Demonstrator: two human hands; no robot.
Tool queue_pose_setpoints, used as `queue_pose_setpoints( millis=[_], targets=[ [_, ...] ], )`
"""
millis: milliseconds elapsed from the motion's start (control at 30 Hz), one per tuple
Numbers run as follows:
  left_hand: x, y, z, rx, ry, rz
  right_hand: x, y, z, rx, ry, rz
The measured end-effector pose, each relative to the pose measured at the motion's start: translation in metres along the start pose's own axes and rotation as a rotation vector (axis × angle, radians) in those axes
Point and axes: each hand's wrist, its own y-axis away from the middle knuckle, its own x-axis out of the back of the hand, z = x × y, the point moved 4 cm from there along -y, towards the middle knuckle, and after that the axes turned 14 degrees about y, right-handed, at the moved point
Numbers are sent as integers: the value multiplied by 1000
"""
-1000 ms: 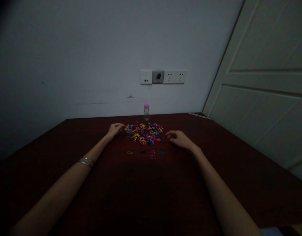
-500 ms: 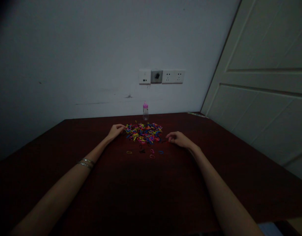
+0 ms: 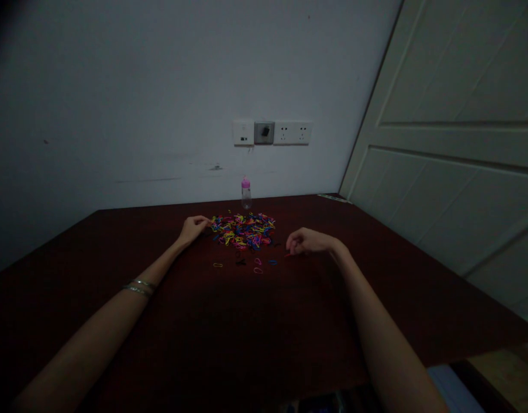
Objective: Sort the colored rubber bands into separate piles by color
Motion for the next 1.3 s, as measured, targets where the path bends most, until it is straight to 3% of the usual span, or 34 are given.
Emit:
queue_pose_setpoints(
  millis=[67,133,267,367,567,700,833,967,1300],
  targets=[
    [0,0,1,-49,-54,22,-5,-3,5,-8,-11,-58],
    [-1,1,2,-99,-114,14,-5,-4,10,-16,-31,-28],
    [-7,3,14,-182,-193,-60,2,-8,29,-63,-91,176],
    [-12,3,33,-172,-187,-146,3,-15,48,-126,-134,371],
    [-46,20,82,-119,-180,-694,-3,-25,65,-157,-96,622],
    [-68,41,102,-167,-275,-916,-3,-25,63,-153,8,658],
    [-82,57,109,-206,-309,-1059,-3,-25,68,-163,29,669],
    [-87,64,109,-199,-351,-1126,-4,-25,73,-191,-7,687],
    [-88,60,105,-119,-417,-1040,-3,-24,73,-202,6,689]
  ],
)
